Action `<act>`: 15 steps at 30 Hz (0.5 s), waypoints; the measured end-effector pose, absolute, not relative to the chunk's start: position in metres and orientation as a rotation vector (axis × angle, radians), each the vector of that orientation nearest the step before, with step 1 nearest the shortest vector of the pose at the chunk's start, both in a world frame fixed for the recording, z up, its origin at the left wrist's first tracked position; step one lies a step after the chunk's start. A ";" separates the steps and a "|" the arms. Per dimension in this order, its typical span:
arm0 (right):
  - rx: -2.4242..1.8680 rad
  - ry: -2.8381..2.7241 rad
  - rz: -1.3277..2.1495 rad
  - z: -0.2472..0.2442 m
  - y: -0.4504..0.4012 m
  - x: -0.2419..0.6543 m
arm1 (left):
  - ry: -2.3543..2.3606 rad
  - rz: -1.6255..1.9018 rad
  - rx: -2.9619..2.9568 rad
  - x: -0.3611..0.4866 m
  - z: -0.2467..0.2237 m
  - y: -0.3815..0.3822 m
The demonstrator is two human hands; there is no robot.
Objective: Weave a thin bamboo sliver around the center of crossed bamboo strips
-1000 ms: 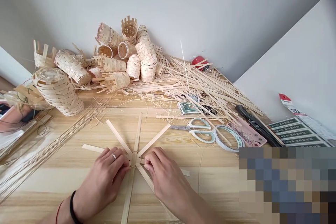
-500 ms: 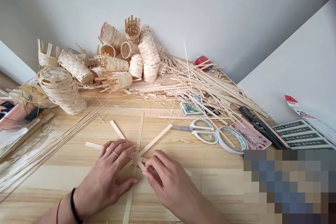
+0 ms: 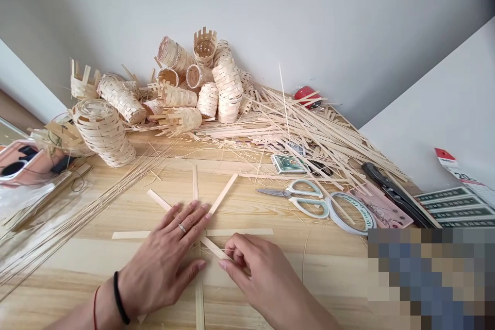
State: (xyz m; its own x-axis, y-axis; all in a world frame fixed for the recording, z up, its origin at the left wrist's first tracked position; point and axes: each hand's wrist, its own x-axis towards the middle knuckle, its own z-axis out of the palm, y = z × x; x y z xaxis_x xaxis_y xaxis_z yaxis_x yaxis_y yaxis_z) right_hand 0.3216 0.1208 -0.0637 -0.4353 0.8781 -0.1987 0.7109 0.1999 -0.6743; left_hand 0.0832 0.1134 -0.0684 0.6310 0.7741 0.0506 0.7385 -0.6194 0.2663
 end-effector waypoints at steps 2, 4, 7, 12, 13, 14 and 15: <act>-1.556 -2.212 1.159 -0.059 0.123 0.322 | 1.253 0.214 2.629 0.083 -0.069 0.113; -1.575 -2.208 1.189 -0.055 0.125 0.323 | 1.271 0.202 2.634 0.085 -0.069 0.112; -1.582 -2.234 1.181 -0.054 0.125 0.323 | 1.284 0.214 2.633 0.087 -0.069 0.110; -1.534 -2.226 1.197 -0.056 0.125 0.326 | 1.271 0.367 2.567 0.083 -0.066 0.112; -1.510 -2.210 1.207 -0.057 0.125 0.327 | 1.313 0.454 2.524 0.079 -0.064 0.113; -1.480 -2.191 1.213 -0.058 0.126 0.328 | 1.385 0.564 2.466 0.075 -0.061 0.114; -1.445 -2.170 1.205 -0.059 0.127 0.330 | 1.483 0.689 2.397 0.070 -0.058 0.115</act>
